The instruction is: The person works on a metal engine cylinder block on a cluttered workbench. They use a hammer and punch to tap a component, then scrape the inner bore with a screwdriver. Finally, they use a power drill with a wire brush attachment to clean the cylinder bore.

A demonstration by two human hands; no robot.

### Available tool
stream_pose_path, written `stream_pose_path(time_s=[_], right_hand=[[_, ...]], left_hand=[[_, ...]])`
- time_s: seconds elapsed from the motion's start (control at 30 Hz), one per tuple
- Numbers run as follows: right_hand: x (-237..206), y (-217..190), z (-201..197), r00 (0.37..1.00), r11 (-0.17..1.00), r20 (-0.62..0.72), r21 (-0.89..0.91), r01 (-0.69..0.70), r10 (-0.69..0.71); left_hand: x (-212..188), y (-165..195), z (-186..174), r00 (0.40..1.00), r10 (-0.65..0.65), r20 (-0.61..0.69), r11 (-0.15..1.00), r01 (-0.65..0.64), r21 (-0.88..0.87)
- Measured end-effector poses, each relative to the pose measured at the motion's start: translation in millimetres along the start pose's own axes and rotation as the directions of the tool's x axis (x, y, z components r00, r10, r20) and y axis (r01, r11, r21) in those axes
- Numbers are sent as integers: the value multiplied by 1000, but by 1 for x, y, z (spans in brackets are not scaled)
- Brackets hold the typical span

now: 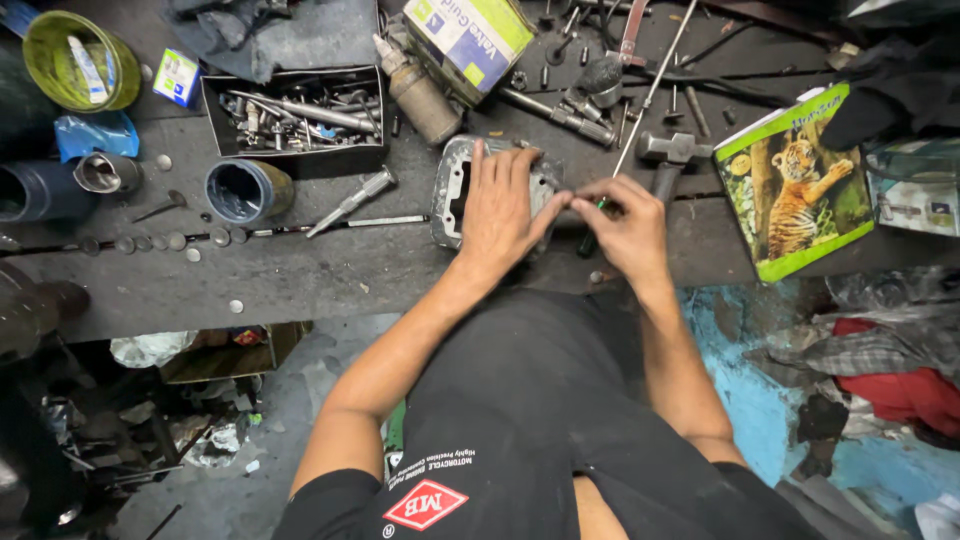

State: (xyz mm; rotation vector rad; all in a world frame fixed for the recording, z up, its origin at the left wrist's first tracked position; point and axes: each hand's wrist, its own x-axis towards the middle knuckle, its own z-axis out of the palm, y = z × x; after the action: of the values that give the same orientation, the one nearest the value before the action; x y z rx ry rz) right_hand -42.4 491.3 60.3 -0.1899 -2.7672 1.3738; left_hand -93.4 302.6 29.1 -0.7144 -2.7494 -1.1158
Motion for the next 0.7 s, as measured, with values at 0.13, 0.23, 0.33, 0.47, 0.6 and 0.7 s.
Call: stream_pose_path(time_s=[0.13,0.23,0.33,0.47,0.6,0.7], right_hand=[[-8,6,-8,965,995,246,16,94,-95],[-15,7,-6,966,999,256,16,-31,26],[-14,5,-1,981,998,181,-15,-66,67],[-2,2,2,993,999,110,-4,-45,46],[10,-2,7,1000,998,-26,-58,4,-6],[9,-4,8,997,999,-76,-51,18,-22]], left_hand=[[-9,-10,-15,991,88,99,995,-83,-55],[-17,-13,-16,983,120,137,993,-119,-17],[-19,-12,-10,991,87,97,996,-89,12],[-12,-7,2,1000,6,18,1000,-6,27],[0,-2,7,999,-50,-5,997,50,60],[3,-1,5,999,-44,11,996,43,73]])
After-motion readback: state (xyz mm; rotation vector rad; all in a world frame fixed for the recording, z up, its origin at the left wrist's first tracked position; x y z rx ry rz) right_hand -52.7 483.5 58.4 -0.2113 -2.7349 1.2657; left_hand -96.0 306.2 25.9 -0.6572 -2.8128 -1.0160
